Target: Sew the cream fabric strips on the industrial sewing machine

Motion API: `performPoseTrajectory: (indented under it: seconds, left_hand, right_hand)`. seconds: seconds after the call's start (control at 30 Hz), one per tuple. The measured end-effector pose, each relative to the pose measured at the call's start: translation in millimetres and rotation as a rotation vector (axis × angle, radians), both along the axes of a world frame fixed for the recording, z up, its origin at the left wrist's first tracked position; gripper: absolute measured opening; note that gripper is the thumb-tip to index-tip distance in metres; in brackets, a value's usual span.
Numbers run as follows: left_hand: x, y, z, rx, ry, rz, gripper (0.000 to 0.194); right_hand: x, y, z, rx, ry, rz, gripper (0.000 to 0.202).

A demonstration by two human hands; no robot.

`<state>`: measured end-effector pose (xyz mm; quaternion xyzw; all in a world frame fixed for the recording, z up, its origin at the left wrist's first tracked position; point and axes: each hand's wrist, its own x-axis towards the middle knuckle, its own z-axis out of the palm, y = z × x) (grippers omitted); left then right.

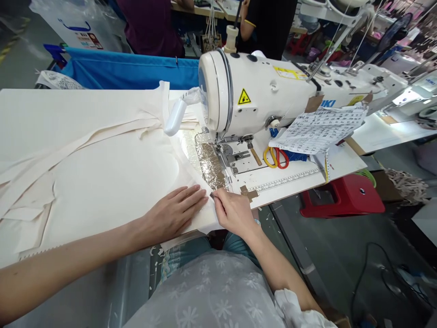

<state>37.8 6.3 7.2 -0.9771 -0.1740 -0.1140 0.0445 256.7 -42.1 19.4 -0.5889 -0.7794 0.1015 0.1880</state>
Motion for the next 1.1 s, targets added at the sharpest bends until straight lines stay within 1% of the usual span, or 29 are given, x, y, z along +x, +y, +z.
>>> performPoseTrajectory:
  seconds: [0.27, 0.47, 0.6, 0.73, 0.8, 0.93, 1.03, 1.1]
  left_hand:
    - [0.1, -2.2, 2.2, -0.011, -0.009, -0.007, 0.040]
    - [1.8, -2.5, 1.6, 0.006, -0.016, 0.005, 0.040]
    - [2.2, -5.2, 0.4, 0.005, -0.002, 0.018, 0.042]
    - [-0.8, -1.9, 3.0, 0.004, 0.003, 0.017, 0.041]
    - [-4.1, 4.0, 6.8, 0.012, 0.012, 0.030, 0.039]
    - [-8.2, 13.7, 14.4, 0.038, -0.022, 0.092, 0.035]
    - [-5.4, 10.4, 13.1, 0.008, -0.071, 0.063, 0.036]
    - [-2.6, 5.0, 8.6, -0.001, -0.073, 0.054, 0.037]
  right_hand:
    - [3.1, -5.9, 2.3, -0.007, -0.024, 0.026, 0.021]
    - [1.3, -5.7, 1.0, 0.033, -0.114, 0.059, 0.023]
    - [12.5, -16.3, 7.8, 0.005, -0.133, 0.107, 0.021]
    - [20.5, -26.2, 12.7, -0.025, -0.113, 0.084, 0.020]
    - [15.8, -23.0, 10.7, -0.004, -0.126, 0.062, 0.020]
    - [-4.0, -5.5, 3.4, 0.037, -0.202, 0.026, 0.019]
    - [-12.3, 3.5, 1.1, 0.034, -0.202, 0.039, 0.019]
    - [-11.6, 5.9, 1.0, 0.030, -0.140, 0.029, 0.019]
